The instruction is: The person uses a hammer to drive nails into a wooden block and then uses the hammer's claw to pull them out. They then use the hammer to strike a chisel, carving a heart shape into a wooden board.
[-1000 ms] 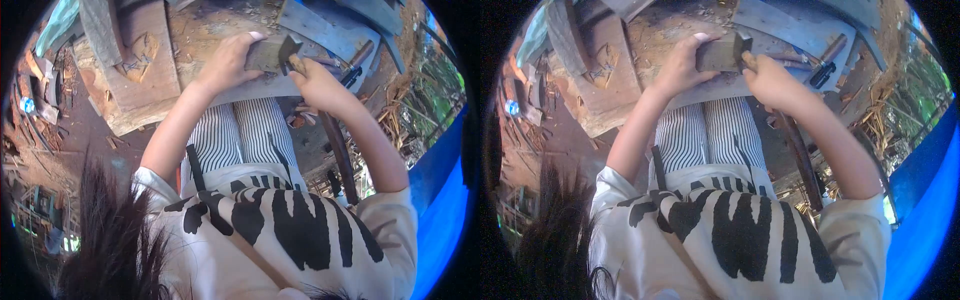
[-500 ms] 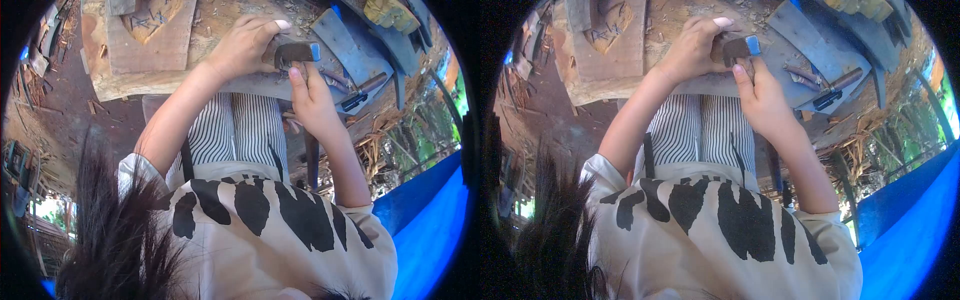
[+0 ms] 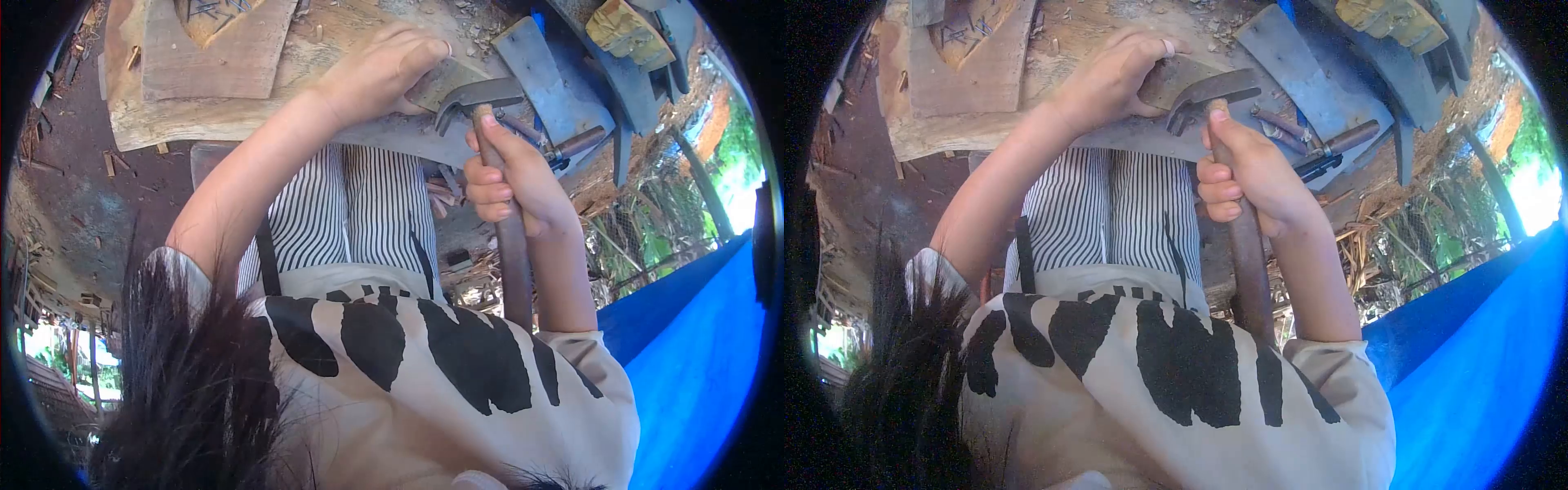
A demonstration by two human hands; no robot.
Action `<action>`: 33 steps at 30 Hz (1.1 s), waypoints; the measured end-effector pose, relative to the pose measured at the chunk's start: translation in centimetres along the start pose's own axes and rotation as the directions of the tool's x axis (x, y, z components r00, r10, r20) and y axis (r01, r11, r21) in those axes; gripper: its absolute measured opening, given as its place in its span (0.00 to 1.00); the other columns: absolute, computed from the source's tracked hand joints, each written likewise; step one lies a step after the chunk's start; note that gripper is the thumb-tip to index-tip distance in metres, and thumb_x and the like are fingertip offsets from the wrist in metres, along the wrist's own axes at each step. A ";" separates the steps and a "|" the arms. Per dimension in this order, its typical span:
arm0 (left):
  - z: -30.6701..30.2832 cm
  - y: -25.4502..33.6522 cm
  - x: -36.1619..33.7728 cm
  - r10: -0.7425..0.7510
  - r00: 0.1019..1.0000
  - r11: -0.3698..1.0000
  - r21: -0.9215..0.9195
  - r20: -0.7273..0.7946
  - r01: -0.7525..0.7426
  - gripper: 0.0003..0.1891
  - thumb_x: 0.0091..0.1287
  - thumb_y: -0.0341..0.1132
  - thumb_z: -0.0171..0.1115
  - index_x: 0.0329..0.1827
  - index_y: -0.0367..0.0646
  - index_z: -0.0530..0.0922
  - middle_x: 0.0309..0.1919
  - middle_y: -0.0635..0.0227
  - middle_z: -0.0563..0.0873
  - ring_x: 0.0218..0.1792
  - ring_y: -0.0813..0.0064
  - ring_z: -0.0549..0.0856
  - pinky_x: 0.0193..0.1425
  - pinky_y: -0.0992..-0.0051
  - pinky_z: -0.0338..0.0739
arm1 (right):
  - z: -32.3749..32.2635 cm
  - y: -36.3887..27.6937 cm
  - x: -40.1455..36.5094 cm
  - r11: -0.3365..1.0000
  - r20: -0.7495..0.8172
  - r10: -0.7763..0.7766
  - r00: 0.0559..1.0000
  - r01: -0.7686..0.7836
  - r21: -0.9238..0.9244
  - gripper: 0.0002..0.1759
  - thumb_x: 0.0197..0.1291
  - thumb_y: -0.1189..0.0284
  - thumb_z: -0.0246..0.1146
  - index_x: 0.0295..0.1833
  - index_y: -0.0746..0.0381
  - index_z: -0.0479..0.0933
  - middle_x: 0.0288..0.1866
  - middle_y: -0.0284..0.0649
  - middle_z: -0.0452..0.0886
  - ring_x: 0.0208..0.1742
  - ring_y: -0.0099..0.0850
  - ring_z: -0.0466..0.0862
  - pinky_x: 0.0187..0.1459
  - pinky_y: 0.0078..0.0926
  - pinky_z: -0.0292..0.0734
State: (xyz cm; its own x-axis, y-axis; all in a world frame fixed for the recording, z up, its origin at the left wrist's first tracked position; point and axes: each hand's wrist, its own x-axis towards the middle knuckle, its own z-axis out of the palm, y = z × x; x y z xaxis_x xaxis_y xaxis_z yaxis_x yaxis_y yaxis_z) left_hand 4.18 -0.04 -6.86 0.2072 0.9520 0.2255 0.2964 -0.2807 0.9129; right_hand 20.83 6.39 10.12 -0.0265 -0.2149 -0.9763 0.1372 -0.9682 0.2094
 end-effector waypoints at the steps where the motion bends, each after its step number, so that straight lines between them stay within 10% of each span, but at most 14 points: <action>1: 0.0 0.0 0.1 0.023 1.000 1.000 0.018 0.017 -0.023 0.35 0.44 0.32 0.75 0.56 0.45 0.66 0.48 0.59 0.81 0.54 0.53 0.79 0.70 0.58 0.66 | -0.7 -0.1 0.0 0.996 0.093 0.037 0.995 -0.045 0.079 0.17 0.74 0.52 0.47 0.43 0.54 0.68 0.18 0.25 0.60 0.13 0.15 0.58 0.11 0.16 0.53; 6: -0.8 1.4 0.5 -0.062 0.986 0.993 0.113 0.152 0.045 0.44 0.41 0.34 0.80 0.62 0.48 0.62 0.55 0.64 0.81 0.61 0.55 0.76 0.75 0.55 0.59 | -3.6 1.1 0.2 0.934 0.353 0.076 0.932 -0.190 0.301 0.19 0.75 0.51 0.44 0.44 0.54 0.67 0.18 0.26 0.59 0.12 0.15 0.58 0.10 0.15 0.53; 9: -0.8 2.6 0.5 -0.106 0.989 0.980 -0.158 0.102 0.121 0.43 0.47 0.36 0.78 0.65 0.46 0.61 0.52 0.59 0.81 0.60 0.53 0.76 0.75 0.59 0.59 | -5.1 2.0 -0.3 0.837 0.559 0.073 0.826 -0.356 0.417 0.18 0.75 0.51 0.43 0.45 0.54 0.66 0.18 0.26 0.60 0.13 0.14 0.58 0.10 0.13 0.52; 11: -0.8 4.4 0.4 -0.277 0.959 0.743 -0.619 0.063 0.255 0.49 0.54 0.43 0.76 0.71 0.46 0.49 0.62 0.54 0.76 0.66 0.58 0.73 0.74 0.61 0.62 | -5.6 3.1 -1.1 0.624 0.774 -0.059 0.631 -0.581 0.522 0.20 0.76 0.49 0.40 0.46 0.55 0.63 0.19 0.27 0.60 0.12 0.14 0.59 0.09 0.13 0.54; 15: 0.4 7.6 1.3 -0.517 0.834 0.329 -0.855 0.193 0.402 0.46 0.65 0.62 0.57 0.75 0.44 0.46 0.63 0.50 0.74 0.65 0.62 0.73 0.69 0.67 0.65 | -3.9 4.8 -1.9 0.647 0.795 -0.109 0.597 -0.565 0.513 0.21 0.76 0.49 0.37 0.47 0.56 0.61 0.19 0.28 0.59 0.12 0.13 0.59 0.08 0.12 0.55; 18: 1.3 7.6 1.0 -0.587 0.767 0.173 -0.885 0.260 0.433 0.36 0.67 0.54 0.59 0.70 0.44 0.57 0.54 0.56 0.79 0.59 0.69 0.74 0.66 0.69 0.67 | -3.8 5.4 -1.7 0.648 0.799 -0.109 0.591 -0.568 0.508 0.21 0.76 0.49 0.36 0.47 0.56 0.60 0.18 0.27 0.58 0.12 0.12 0.57 0.07 0.11 0.53; 31: 2.0 5.1 -3.0 -0.446 0.758 0.170 -0.787 0.475 0.593 0.36 0.62 0.63 0.59 0.60 0.41 0.67 0.48 0.67 0.75 0.50 0.76 0.75 0.58 0.74 0.71 | -3.1 8.6 0.3 0.550 0.805 -0.057 0.590 -0.654 0.519 0.18 0.77 0.52 0.35 0.44 0.55 0.56 0.17 0.27 0.57 0.12 0.14 0.57 0.09 0.13 0.55; 33: 1.7 4.7 -3.3 -0.435 0.771 0.380 -0.681 0.465 0.626 0.33 0.64 0.61 0.60 0.58 0.41 0.67 0.47 0.69 0.74 0.50 0.78 0.73 0.57 0.75 0.69 | -3.1 9.2 0.6 0.541 0.810 -0.062 0.583 -0.663 0.518 0.18 0.77 0.52 0.35 0.44 0.55 0.56 0.17 0.27 0.56 0.12 0.14 0.57 0.09 0.13 0.55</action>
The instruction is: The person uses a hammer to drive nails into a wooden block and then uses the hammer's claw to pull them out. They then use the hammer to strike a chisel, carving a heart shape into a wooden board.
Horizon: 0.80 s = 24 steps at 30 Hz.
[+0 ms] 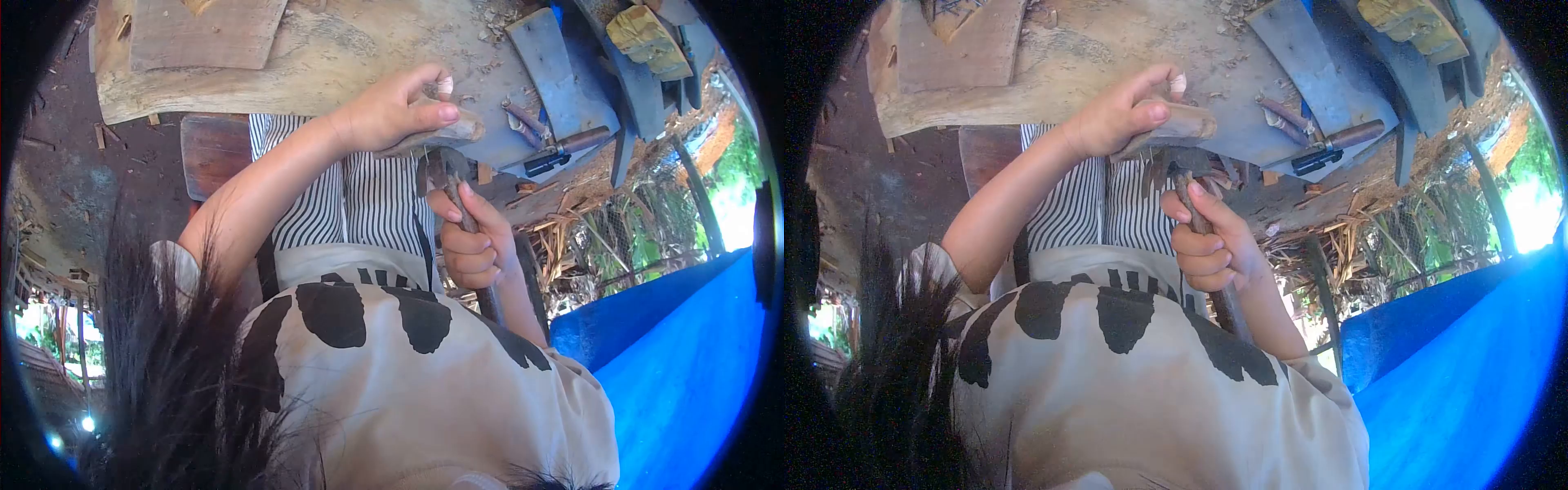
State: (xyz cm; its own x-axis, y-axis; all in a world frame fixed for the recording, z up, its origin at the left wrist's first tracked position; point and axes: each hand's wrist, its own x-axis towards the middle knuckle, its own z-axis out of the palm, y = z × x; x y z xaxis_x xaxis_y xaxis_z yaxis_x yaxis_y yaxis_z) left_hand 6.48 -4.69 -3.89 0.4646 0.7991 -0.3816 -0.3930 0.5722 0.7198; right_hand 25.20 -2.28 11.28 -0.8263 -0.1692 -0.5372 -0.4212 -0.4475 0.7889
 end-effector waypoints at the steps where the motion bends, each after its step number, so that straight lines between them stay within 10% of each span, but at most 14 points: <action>1: 0.1 0.0 -0.1 -0.003 1.000 1.000 0.001 0.000 0.003 0.33 0.64 0.61 0.60 0.58 0.41 0.67 0.47 0.69 0.74 0.50 0.78 0.73 0.57 0.75 0.69 | -0.2 0.1 0.1 1.000 0.008 0.003 1.000 -0.003 0.009 0.18 0.77 0.52 0.36 0.44 0.55 0.56 0.17 0.27 0.56 0.12 0.14 0.57 0.09 0.13 0.55; 3: 0.6 -0.1 0.0 -0.007 0.998 0.993 -0.118 -0.068 -0.001 0.23 0.65 0.55 0.63 0.39 0.44 0.70 0.30 0.72 0.76 0.34 0.83 0.73 0.39 0.79 0.71 | -0.1 0.0 0.2 1.000 -0.002 0.012 1.000 -0.012 0.005 0.18 0.77 0.52 0.37 0.43 0.54 0.58 0.17 0.26 0.56 0.11 0.13 0.55 0.08 0.12 0.52; 7: 0.1 0.5 0.4 -0.009 0.997 0.990 -0.143 -0.072 -0.002 0.24 0.64 0.57 0.63 0.37 0.45 0.69 0.27 0.75 0.73 0.31 0.84 0.71 0.35 0.80 0.70 | 0.1 -0.2 0.3 1.000 0.028 0.023 0.999 -0.022 -0.017 0.18 0.77 0.51 0.38 0.43 0.54 0.60 0.16 0.26 0.56 0.11 0.12 0.53 0.07 0.11 0.49; 9: -0.5 1.6 0.4 -0.052 0.999 0.988 -0.147 0.008 0.053 0.24 0.68 0.52 0.60 0.54 0.43 0.67 0.49 0.67 0.76 0.52 0.78 0.73 0.58 0.74 0.70 | 0.8 -0.4 0.0 0.997 0.032 0.007 0.999 -0.005 -0.079 0.18 0.77 0.51 0.38 0.44 0.55 0.60 0.17 0.27 0.57 0.10 0.13 0.55 0.07 0.12 0.52; 13: 0.2 5.0 0.9 -0.101 0.985 0.958 -0.281 -0.139 0.059 0.20 0.70 0.42 0.61 0.56 0.42 0.67 0.57 0.59 0.78 0.56 0.76 0.75 0.60 0.71 0.71 | 2.1 -1.9 0.7 0.991 0.144 -0.049 0.988 0.066 -0.114 0.19 0.76 0.52 0.37 0.45 0.56 0.59 0.18 0.30 0.62 0.10 0.16 0.61 0.06 0.14 0.60; 15: 0.8 5.5 2.0 0.137 0.827 0.973 -0.083 -0.546 -0.216 0.26 0.65 0.44 0.67 0.56 0.36 0.67 0.50 0.51 0.84 0.52 0.68 0.83 0.54 0.71 0.76 | 2.7 -2.9 1.6 0.990 0.170 -0.078 0.982 0.097 -0.105 0.19 0.77 0.53 0.37 0.46 0.59 0.59 0.19 0.34 0.65 0.11 0.19 0.66 0.07 0.16 0.65; 17: 1.4 4.1 2.6 0.342 0.710 0.940 0.226 -0.615 -0.256 0.27 0.64 0.44 0.67 0.57 0.36 0.66 0.53 0.49 0.82 0.56 0.64 0.81 0.59 0.68 0.74 | 2.9 -3.8 2.3 0.990 0.257 -0.138 0.957 0.138 0.017 0.20 0.77 0.54 0.37 0.47 0.61 0.59 0.19 0.36 0.66 0.12 0.22 0.68 0.08 0.17 0.68; 18: 1.6 3.2 2.8 0.534 0.578 0.831 0.507 -0.616 -0.228 0.29 0.64 0.43 0.67 0.59 0.36 0.65 0.57 0.48 0.79 0.59 0.59 0.79 0.63 0.64 0.71 | 3.1 -3.9 2.6 0.988 0.320 -0.153 0.935 0.136 0.076 0.20 0.77 0.56 0.38 0.47 0.65 0.59 0.19 0.37 0.66 0.13 0.24 0.70 0.10 0.18 0.71; 24: 1.4 0.7 2.2 0.739 0.625 0.502 0.824 -0.252 -0.261 0.29 0.58 0.39 0.68 0.61 0.46 0.67 0.63 0.66 0.77 0.64 0.61 0.74 0.68 0.60 0.66 | 4.7 -3.3 3.0 0.963 0.261 -0.261 0.929 0.232 0.138 0.20 0.77 0.58 0.39 0.47 0.67 0.59 0.20 0.37 0.65 0.13 0.23 0.70 0.10 0.17 0.71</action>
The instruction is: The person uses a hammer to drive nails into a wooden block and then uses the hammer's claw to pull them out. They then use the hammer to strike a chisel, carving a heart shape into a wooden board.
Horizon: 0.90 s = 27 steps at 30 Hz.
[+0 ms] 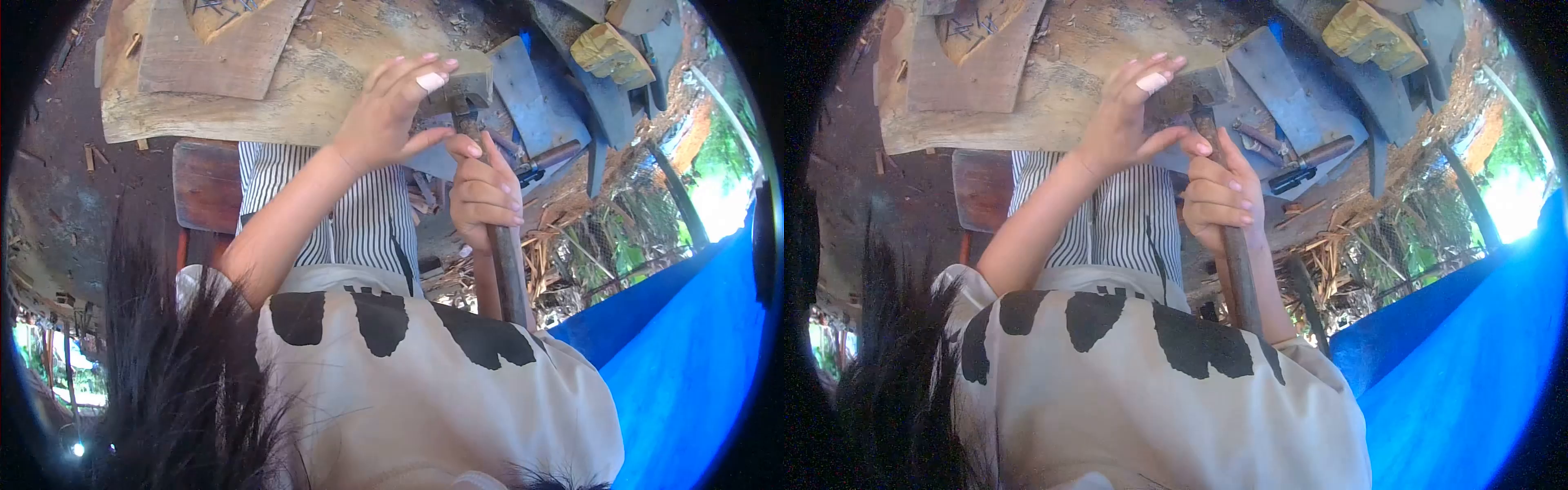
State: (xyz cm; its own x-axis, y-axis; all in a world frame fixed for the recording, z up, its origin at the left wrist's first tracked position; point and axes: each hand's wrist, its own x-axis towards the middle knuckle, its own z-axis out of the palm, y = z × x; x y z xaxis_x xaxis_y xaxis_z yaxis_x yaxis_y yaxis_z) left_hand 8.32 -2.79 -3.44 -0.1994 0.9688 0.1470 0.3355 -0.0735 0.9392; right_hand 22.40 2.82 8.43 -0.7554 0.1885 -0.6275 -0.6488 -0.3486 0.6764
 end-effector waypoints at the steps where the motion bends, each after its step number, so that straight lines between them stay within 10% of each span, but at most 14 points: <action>1: 0.0 -0.5 0.2 -0.001 1.000 1.000 -0.005 -0.009 0.001 0.29 0.58 0.39 0.68 0.61 0.46 0.67 0.63 0.66 0.77 0.64 0.61 0.74 0.68 0.60 0.66 | 0.3 -0.1 0.0 1.000 -0.005 -0.003 1.000 0.003 -0.008 0.20 0.77 0.58 0.39 0.47 0.67 0.59 0.20 0.37 0.65 0.13 0.23 0.70 0.10 0.17 0.71; 17: -1.2 2.0 0.2 0.078 0.989 0.987 0.127 0.125 -0.094 0.34 0.46 0.26 0.66 0.61 0.56 0.69 0.63 0.63 0.75 0.61 0.61 0.74 0.63 0.61 0.65 | 6.3 -2.0 -1.6 0.664 -0.371 -0.526 0.766 0.097 -0.741 0.19 0.74 0.55 0.49 0.45 0.61 0.68 0.20 0.29 0.62 0.13 0.18 0.61 0.11 0.17 0.58; 20: -2.1 -0.3 1.0 -0.052 0.965 0.999 0.009 0.258 0.051 0.37 0.46 0.25 0.66 0.64 0.56 0.67 0.62 0.61 0.74 0.62 0.58 0.72 0.65 0.58 0.64 | 7.3 -0.8 -0.8 0.108 -0.171 -0.791 0.587 -0.140 -0.984 0.15 0.74 0.57 0.51 0.46 0.59 0.69 0.18 0.30 0.63 0.13 0.19 0.62 0.13 0.20 0.60; 21: -2.4 -1.3 1.3 -0.080 0.937 0.996 -0.014 0.341 0.090 0.39 0.46 0.25 0.65 0.65 0.56 0.66 0.61 0.61 0.73 0.62 0.57 0.72 0.66 0.56 0.63 | 7.5 0.0 0.2 0.107 -0.173 -0.790 0.588 -0.146 -0.983 0.15 0.74 0.57 0.51 0.46 0.59 0.69 0.18 0.30 0.63 0.13 0.19 0.62 0.13 0.20 0.60; 23: -2.9 -2.3 1.7 -0.032 0.952 0.998 0.054 0.304 0.017 0.39 0.46 0.26 0.67 0.66 0.56 0.65 0.61 0.62 0.73 0.63 0.57 0.72 0.67 0.55 0.63 | 7.5 1.4 1.7 -0.348 0.095 -0.851 0.517 -0.417 -0.840 0.15 0.73 0.58 0.51 0.48 0.60 0.69 0.18 0.30 0.65 0.13 0.21 0.65 0.14 0.21 0.61; 27: -2.2 -1.7 1.5 0.033 0.960 0.980 0.178 0.277 -0.085 0.41 0.46 0.36 0.74 0.66 0.53 0.64 0.60 0.62 0.73 0.64 0.58 0.71 0.69 0.58 0.63 | 6.6 1.3 3.3 -0.644 0.209 -0.740 0.639 -0.584 -0.493 0.18 0.72 0.59 0.53 0.49 0.65 0.70 0.20 0.36 0.72 0.15 0.24 0.71 0.17 0.25 0.66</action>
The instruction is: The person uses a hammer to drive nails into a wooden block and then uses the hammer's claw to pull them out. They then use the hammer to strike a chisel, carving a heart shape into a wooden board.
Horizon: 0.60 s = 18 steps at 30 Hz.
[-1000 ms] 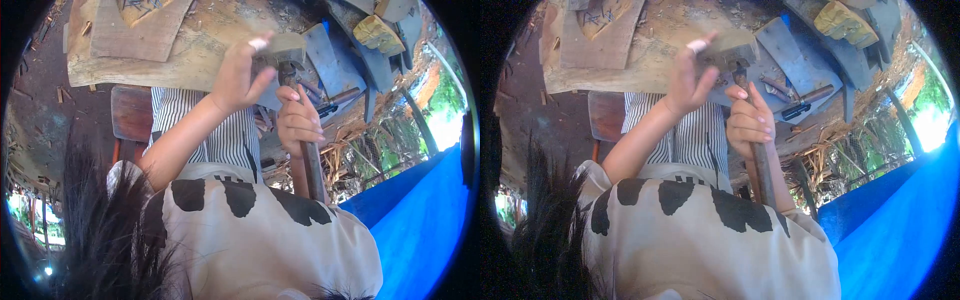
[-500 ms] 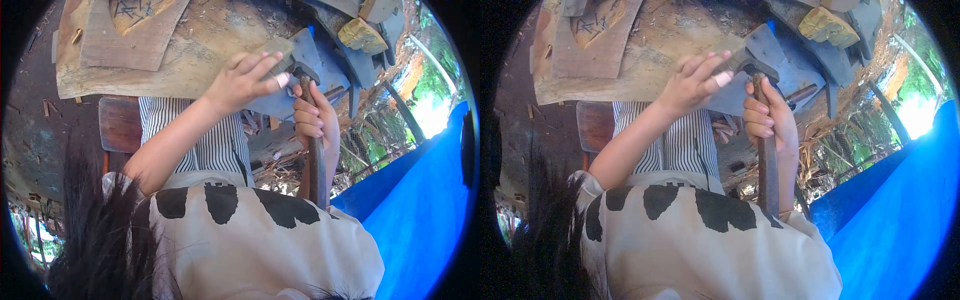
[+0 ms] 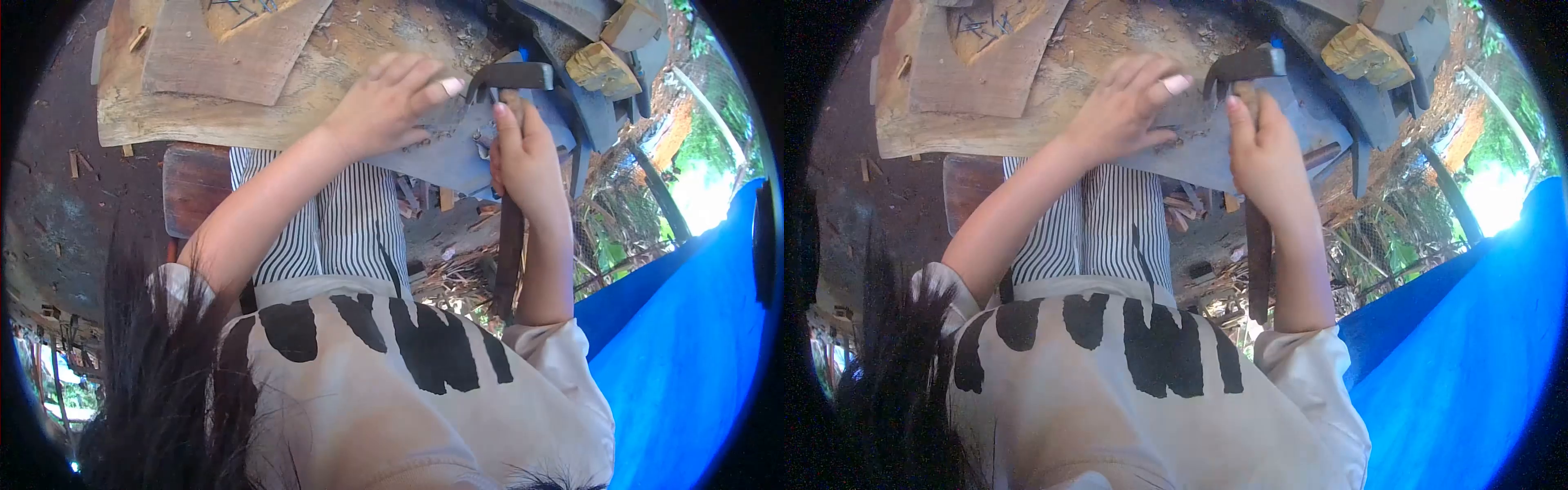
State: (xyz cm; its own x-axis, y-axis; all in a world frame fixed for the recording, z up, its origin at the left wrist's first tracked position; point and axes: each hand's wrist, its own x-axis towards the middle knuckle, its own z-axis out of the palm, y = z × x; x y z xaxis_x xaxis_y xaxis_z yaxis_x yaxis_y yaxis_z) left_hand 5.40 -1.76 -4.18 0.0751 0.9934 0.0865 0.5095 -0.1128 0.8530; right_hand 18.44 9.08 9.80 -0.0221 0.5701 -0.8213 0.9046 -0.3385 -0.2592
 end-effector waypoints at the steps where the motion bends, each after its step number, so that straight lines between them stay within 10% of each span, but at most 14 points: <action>1: 0.4 0.3 0.0 -0.002 1.000 1.000 0.000 -0.001 0.002 0.41 0.46 0.36 0.74 0.66 0.53 0.64 0.60 0.62 0.73 0.64 0.58 0.71 0.69 0.58 0.63 | 0.2 -0.7 -0.4 0.998 0.006 0.066 0.998 -0.066 -0.014 0.19 0.72 0.59 0.53 0.49 0.67 0.70 0.20 0.38 0.74 0.16 0.25 0.74 0.17 0.26 0.67; 12: 3.4 2.5 0.7 -0.216 0.914 0.970 0.035 -0.344 0.242 0.42 0.39 0.50 0.77 0.60 0.47 0.71 0.51 0.65 0.79 0.56 0.63 0.76 0.66 0.62 0.65 | 0.0 -1.9 0.2 0.992 0.133 0.113 0.985 -0.104 -0.072 0.18 0.73 0.60 0.51 0.50 0.67 0.69 0.19 0.36 0.71 0.14 0.26 0.73 0.15 0.26 0.67; 18: 3.5 1.4 0.8 -0.051 0.963 0.983 0.158 -0.263 0.095 0.34 0.42 0.54 0.74 0.53 0.48 0.77 0.43 0.69 0.81 0.48 0.67 0.78 0.62 0.65 0.69 | -0.7 -1.8 -0.3 0.920 0.294 0.328 0.898 -0.374 0.115 0.16 0.74 0.58 0.49 0.47 0.62 0.67 0.20 0.32 0.67 0.14 0.22 0.68 0.15 0.23 0.66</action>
State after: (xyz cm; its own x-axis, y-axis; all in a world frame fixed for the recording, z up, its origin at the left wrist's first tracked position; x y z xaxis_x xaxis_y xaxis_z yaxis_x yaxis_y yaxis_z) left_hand 9.16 -1.21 -4.68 -0.1790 0.9681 0.1752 0.6434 -0.0195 0.7653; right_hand 17.12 10.01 10.84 0.1521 0.1803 -0.9718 0.7918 -0.6106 0.0107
